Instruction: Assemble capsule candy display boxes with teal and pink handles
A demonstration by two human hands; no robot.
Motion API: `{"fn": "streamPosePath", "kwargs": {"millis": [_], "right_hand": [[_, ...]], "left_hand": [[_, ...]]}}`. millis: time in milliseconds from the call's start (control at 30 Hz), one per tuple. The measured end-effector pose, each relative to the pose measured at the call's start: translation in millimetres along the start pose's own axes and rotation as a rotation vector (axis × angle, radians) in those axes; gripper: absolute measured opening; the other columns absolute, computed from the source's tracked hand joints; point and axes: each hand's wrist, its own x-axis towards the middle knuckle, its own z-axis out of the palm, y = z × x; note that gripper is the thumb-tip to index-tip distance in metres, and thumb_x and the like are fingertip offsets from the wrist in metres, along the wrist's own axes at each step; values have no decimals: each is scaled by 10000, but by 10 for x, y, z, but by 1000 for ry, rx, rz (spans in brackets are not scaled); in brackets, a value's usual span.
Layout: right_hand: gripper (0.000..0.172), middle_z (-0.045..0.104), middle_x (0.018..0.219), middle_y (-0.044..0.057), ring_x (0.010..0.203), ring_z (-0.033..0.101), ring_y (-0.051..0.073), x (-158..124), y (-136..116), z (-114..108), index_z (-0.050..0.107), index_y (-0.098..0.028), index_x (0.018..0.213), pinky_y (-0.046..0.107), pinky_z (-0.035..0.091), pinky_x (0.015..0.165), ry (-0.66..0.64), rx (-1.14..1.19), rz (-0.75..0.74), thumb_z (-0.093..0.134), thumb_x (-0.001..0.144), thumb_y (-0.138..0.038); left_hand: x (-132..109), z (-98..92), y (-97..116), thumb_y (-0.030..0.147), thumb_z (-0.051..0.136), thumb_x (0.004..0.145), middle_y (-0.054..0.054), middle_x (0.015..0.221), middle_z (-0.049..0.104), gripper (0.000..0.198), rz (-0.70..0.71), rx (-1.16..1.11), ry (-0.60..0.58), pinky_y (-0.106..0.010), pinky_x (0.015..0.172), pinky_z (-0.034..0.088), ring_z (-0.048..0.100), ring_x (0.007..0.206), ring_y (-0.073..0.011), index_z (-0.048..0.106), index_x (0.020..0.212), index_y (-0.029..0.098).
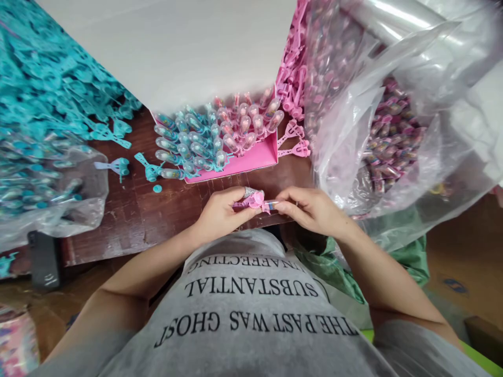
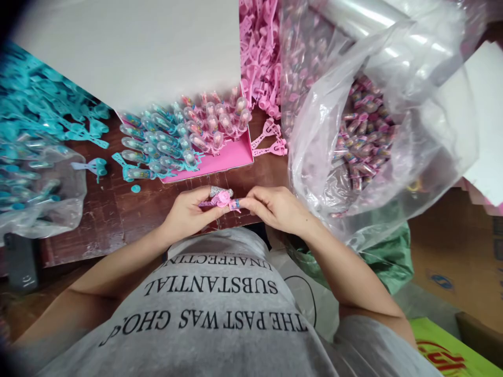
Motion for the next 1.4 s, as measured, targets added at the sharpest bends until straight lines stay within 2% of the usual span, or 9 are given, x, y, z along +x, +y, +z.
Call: {"fn": "streamPosePath", "kwargs": {"millis": [133,267,533,667,833,1000,1133,1267,1400], "right_hand": [[616,743,744,22,635,648,115,8,14,-9,728,-187,825,271,454,644,-44,43,118,433,1101,-652],[543,787,914,36,679,665,127,-18,52,-40,731,-181,1215,269,488,640,24,95,93,645,996,-670],[488,807,924,17,747,694,124,-76,106,-80,782,-200,1111,266,504,694,95,95,120,650,1000,-656],[514,816,1122,66,797,714,133,-144,182,-401,688,-198,1352,274,540,705,370,9,69,631,1031,-595],[260,779,1201,110,1013,739,242,22,283,-678,731,-215,1217,396,598,884,473,-418,20,571,1069,-356],[295,691,1292,159,1252,623,359,-99,696,-1189,703,-261,1254,589,532,1074,811,-661,162,497,1043,-258],[235,692,1222,184,1252,592,404,-417,1276,-1498,742,-204,1152,692,474,1117,459,-740,417,661,940,-267],[254,706,1218,222,1220,626,407,-542,1400,-1367,738,-161,1166,659,501,1082,457,-717,407,634,992,-314],[331,720,1191,163,1092,685,304,-483,785,-967,680,-270,1377,471,580,961,609,-588,26,626,1055,-325]], "left_hand": [[13,25,-17,270,769,929,-24,949,811,155,42,34,19,-226,764,572,725,820,-138,789,1051,177],[61,31,-47,249,778,929,-32,984,824,176,61,46,39,-229,797,590,750,851,-140,783,1088,171],[68,45,-94,353,779,948,-64,1094,825,241,18,176,15,-315,905,607,763,936,-195,783,1138,204],[90,-47,-149,435,704,998,-74,1135,797,340,-96,83,-75,-332,933,602,755,1003,-217,723,1238,195],[84,-80,-119,461,558,1071,15,692,604,378,-122,112,-92,-223,615,488,570,623,-128,692,837,195],[-28,-150,-221,444,666,1018,-30,970,721,244,-116,164,8,-238,701,526,652,791,-152,790,1008,234],[-40,-199,-328,465,705,986,-53,1009,718,364,-170,140,22,-223,632,514,683,856,-171,740,736,203],[52,-138,-261,463,731,970,-49,1002,737,312,-147,112,-38,-230,672,545,684,817,-154,799,795,214],[148,-99,-174,427,742,982,-44,1019,761,214,-49,85,-50,-276,870,582,708,902,-158,846,947,242]]}}
